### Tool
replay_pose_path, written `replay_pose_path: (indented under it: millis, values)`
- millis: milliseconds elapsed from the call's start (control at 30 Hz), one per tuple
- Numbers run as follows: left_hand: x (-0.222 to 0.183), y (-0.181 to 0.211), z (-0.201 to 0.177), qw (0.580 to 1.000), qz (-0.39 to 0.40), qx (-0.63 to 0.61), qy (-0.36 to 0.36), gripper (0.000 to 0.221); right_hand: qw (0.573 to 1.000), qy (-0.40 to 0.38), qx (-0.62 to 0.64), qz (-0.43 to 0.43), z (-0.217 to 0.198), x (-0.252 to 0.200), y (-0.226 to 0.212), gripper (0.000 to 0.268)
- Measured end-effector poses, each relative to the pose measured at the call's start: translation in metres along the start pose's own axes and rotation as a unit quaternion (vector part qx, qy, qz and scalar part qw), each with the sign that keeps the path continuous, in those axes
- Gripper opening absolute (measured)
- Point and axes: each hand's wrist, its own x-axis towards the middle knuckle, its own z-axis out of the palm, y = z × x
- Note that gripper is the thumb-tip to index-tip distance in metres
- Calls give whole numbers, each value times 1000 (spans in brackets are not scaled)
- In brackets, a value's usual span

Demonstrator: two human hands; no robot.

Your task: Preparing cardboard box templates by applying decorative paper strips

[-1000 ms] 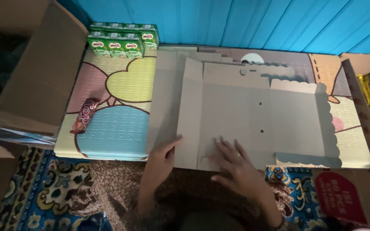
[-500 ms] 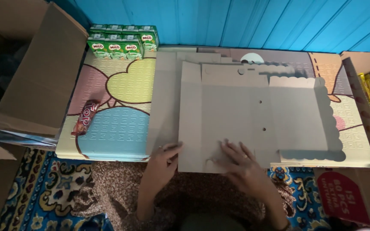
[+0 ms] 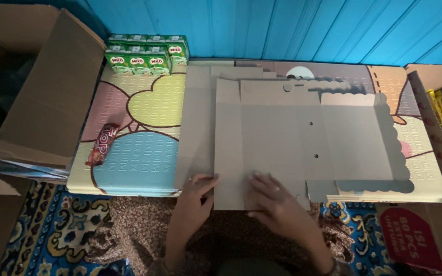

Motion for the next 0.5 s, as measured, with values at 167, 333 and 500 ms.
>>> replay_pose_path:
  millis: [167, 333, 500]
  values:
    - [-1, -5, -1, 1000, 8, -15, -15, 46, 999, 24, 15, 47, 11, 5, -1, 48]
    - [1, -8, 1, 1000, 26, 3, -13, 45, 997, 62, 10, 39, 9, 12, -9, 58]
    - [9, -17, -15, 993, 102, 45, -48, 54, 996, 80, -2, 46, 15, 11, -7, 52]
